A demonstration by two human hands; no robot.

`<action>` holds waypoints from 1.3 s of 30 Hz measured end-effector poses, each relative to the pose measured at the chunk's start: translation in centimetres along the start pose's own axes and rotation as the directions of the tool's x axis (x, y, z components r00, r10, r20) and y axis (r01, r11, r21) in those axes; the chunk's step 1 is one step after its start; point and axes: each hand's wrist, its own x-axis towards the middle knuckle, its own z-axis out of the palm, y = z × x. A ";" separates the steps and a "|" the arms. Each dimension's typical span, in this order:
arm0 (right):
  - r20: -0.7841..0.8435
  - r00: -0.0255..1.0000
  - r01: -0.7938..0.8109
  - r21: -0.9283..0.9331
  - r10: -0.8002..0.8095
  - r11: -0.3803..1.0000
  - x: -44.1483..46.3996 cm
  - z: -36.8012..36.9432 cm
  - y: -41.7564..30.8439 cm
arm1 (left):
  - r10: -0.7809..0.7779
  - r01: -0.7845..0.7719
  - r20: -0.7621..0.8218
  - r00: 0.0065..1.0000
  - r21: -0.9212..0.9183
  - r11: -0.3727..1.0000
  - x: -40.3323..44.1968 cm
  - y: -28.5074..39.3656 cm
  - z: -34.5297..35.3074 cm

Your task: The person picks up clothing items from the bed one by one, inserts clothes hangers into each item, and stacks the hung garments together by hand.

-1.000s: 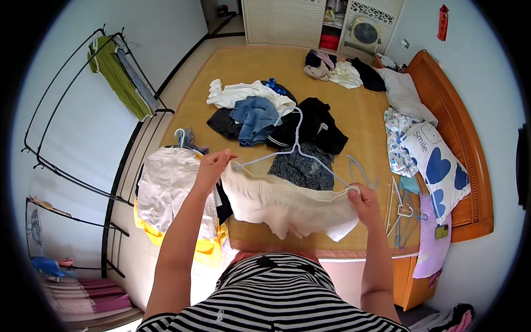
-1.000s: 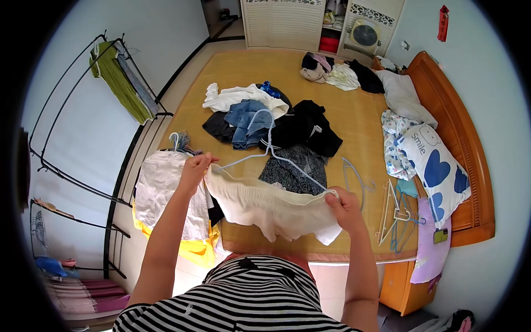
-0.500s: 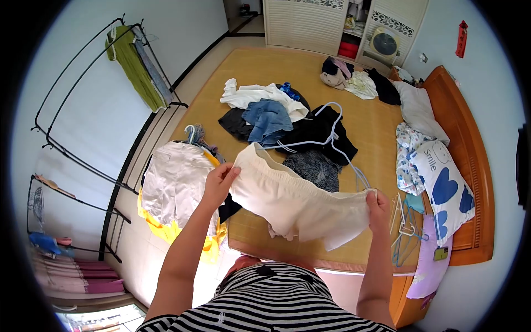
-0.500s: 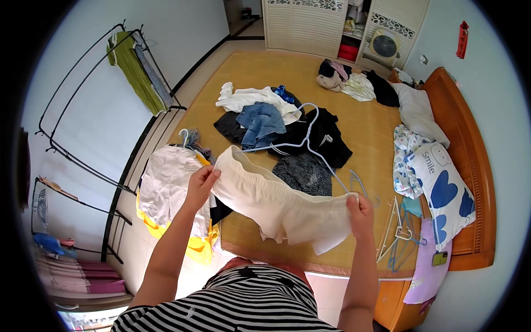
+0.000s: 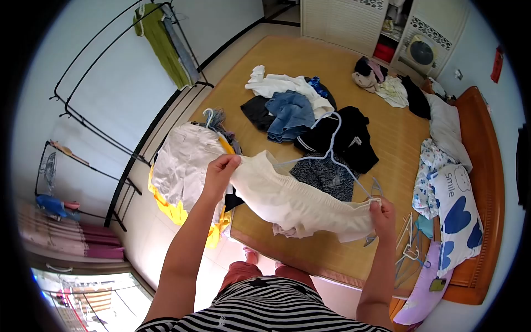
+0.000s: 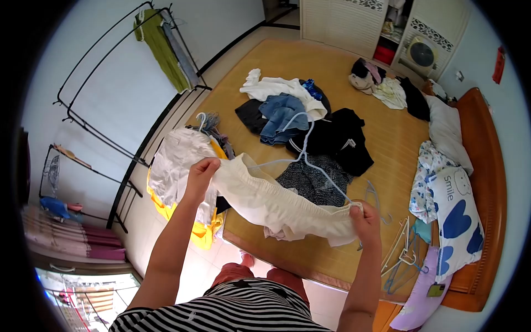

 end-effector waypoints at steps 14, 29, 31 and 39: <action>0.172 0.981 0.106 -0.079 -0.091 0.991 0.4 5.8 -5.2 | 0.342 -0.387 0.182 0.922 0.466 0.795 -4.9 4.4 -1.9; 0.153 0.937 0.336 -0.157 -0.313 0.929 -2.2 20.8 -14.6 | 0.438 -0.462 0.147 0.887 0.279 0.842 -10.1 8.3 -17.7; 0.131 0.916 0.397 -0.177 -0.378 0.901 -3.5 23.1 -14.4 | 0.420 -0.433 0.108 0.901 0.276 0.858 -10.9 7.4 -20.2; 0.433 0.843 0.463 -0.285 -0.318 0.839 -7.2 32.2 -12.9 | 0.267 -0.264 0.004 0.964 0.177 0.948 -15.5 7.6 -31.4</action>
